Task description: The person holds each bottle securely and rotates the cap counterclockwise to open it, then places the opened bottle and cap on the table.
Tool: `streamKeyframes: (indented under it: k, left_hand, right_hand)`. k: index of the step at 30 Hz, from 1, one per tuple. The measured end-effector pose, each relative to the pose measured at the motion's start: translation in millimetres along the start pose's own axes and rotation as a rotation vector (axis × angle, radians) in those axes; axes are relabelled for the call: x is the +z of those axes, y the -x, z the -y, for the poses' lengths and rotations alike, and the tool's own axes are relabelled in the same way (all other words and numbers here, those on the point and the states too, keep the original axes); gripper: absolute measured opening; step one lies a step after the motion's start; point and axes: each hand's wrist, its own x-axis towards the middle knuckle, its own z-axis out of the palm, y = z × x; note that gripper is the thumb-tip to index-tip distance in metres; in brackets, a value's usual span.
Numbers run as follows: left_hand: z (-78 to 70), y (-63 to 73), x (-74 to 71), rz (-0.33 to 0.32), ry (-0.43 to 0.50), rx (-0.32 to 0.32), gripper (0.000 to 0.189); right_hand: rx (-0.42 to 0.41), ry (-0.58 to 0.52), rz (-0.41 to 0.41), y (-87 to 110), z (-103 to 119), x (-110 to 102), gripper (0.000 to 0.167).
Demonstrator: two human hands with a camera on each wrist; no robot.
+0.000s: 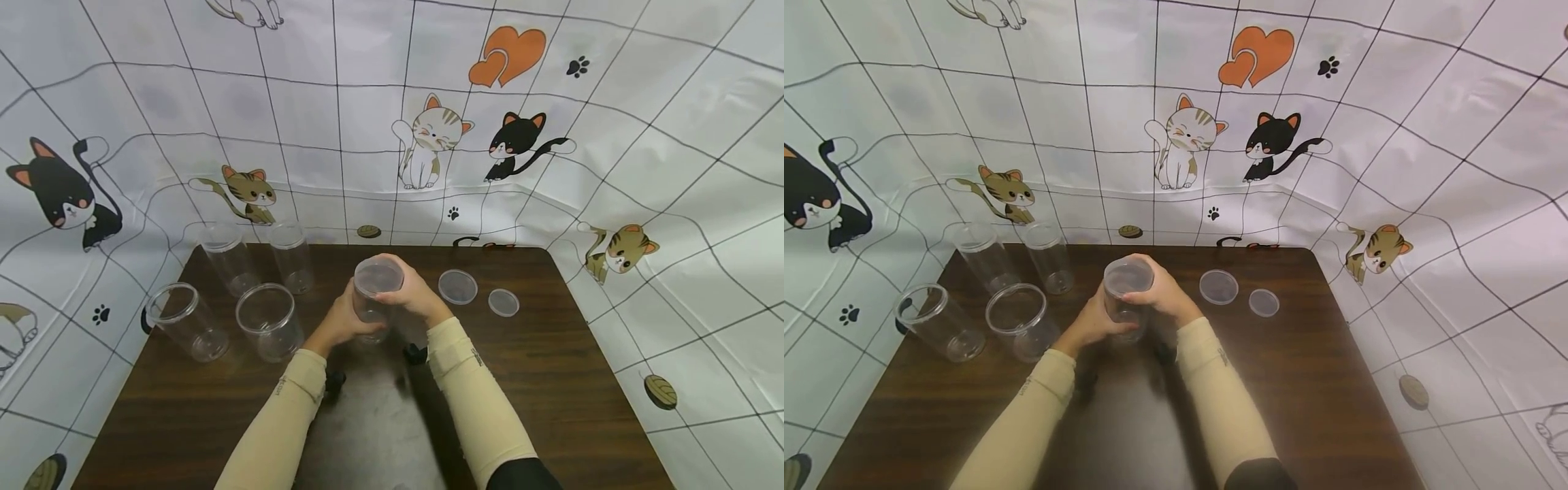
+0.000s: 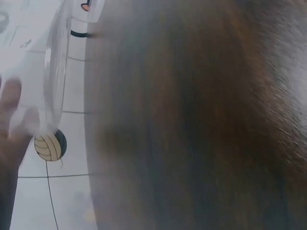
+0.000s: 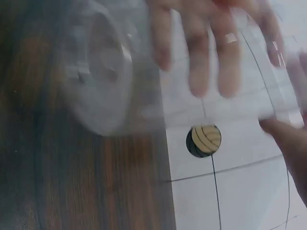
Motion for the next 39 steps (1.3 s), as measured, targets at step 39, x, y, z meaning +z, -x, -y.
streamKeyframes:
  k: [39]
  left_hand:
    - [6.0, -2.7, 5.5, 0.03, -0.047, -0.062, 0.117]
  right_hand:
    - [0.119, -0.224, 0.189, 2.8, -21, -20, 0.116]
